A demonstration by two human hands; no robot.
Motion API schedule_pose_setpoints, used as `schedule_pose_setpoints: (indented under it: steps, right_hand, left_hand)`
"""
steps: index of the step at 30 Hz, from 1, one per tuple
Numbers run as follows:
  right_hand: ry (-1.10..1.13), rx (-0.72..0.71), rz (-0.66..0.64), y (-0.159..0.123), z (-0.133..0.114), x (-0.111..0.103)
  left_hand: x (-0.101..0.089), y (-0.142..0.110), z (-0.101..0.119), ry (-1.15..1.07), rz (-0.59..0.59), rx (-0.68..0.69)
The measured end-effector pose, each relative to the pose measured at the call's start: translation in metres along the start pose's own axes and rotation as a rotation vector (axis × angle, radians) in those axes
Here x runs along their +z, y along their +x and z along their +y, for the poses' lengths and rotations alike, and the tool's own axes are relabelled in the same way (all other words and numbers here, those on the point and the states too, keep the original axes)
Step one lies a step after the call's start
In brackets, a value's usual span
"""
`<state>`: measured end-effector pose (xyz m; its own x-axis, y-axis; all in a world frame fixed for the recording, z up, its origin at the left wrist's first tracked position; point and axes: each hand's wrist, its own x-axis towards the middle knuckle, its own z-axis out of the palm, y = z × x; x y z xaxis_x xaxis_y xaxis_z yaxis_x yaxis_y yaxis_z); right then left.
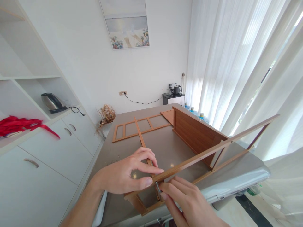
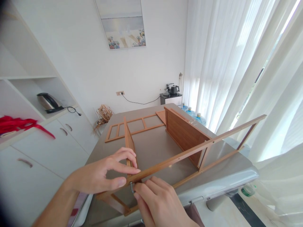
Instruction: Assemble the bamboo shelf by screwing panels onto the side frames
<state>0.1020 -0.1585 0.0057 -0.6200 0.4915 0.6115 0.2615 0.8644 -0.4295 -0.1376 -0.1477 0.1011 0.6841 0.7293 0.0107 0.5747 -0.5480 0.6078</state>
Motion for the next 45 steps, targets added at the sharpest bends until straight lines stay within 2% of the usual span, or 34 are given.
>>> schedule_pose_setpoints:
  steps: [4,8,10,14,16,21,24,36,45]
  right_hand:
    - [0.166,0.015,0.027,-0.006,0.003,0.02]
    - [0.407,0.144,0.015,-0.008,-0.001,0.031]
    - [0.46,0.133,0.035,-0.008,-0.002,0.035]
    - [0.211,-0.124,0.163,-0.007,0.002,0.038]
    - [0.09,-0.181,0.161,-0.007,0.003,0.031]
    - [-0.116,-0.157,0.137,-0.004,0.0,0.001]
    - [-0.179,-0.145,0.106,-0.002,-0.001,-0.01]
    - [-0.196,-0.109,-0.032,-0.001,0.006,-0.01]
    - [-0.196,-0.109,-0.045,0.0,0.004,-0.012]
  left_hand:
    - [0.0,0.0,0.001,0.003,0.006,-0.01]
    - [-0.001,0.0,0.001,0.006,0.005,0.006]
    - [-0.001,0.0,0.0,0.004,0.002,0.006]
    - [-0.001,0.0,0.0,0.003,0.004,-0.009]
    - [-0.001,0.0,0.0,0.007,0.01,-0.006]
    - [0.0,-0.001,0.0,0.011,0.008,0.008]
    - [0.001,-0.001,-0.001,0.007,0.013,0.012]
    - [0.001,-0.001,-0.001,-0.012,0.004,0.005]
    - [0.001,-0.001,-0.001,-0.019,0.006,0.004]
